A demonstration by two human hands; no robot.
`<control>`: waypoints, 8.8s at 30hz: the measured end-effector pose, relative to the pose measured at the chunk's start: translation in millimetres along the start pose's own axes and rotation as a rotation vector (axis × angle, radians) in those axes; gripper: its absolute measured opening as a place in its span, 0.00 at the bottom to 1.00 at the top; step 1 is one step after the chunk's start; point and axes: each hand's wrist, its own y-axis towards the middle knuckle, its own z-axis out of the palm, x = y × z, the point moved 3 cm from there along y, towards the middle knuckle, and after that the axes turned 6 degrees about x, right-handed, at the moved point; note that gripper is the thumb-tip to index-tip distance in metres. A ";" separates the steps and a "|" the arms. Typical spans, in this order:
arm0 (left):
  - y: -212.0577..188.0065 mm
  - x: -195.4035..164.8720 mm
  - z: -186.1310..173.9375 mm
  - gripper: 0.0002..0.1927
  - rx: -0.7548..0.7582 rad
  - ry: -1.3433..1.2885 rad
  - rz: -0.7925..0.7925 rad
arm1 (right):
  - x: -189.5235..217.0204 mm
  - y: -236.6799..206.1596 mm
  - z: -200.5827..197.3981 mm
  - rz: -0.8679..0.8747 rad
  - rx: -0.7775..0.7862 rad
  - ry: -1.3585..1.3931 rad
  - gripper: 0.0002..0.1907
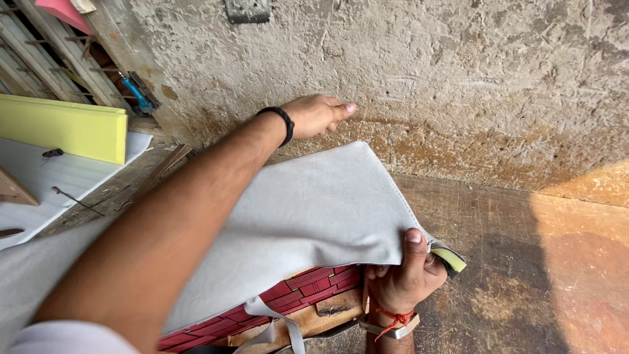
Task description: The person staples gray fabric onto a wooden chair frame using a pneumatic staple gun. They repeatedly pull the fabric taut, fold edges, and drive staples along the frame while another person works nearby on a separate piece.
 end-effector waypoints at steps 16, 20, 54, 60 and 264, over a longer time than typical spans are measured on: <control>-55.0 -44.1 130.0 0.24 -0.141 0.567 0.718 | -7.1 0.5 -9.7 0.017 0.084 0.010 0.15; -59.3 -46.3 130.4 0.22 -0.011 0.548 0.643 | 0.8 -1.0 -12.5 0.055 0.172 0.031 0.13; -87.6 -82.0 147.6 0.37 0.063 0.724 0.515 | 5.3 -161.8 -247.3 1.223 0.295 -1.204 0.26; -85.8 -81.1 150.7 0.38 0.059 0.710 0.523 | 140.4 -118.9 -121.3 0.365 0.183 -1.032 0.20; -352.7 116.5 115.0 0.43 -0.737 0.482 0.052 | -18.6 -189.3 -118.2 0.306 0.916 -1.457 0.31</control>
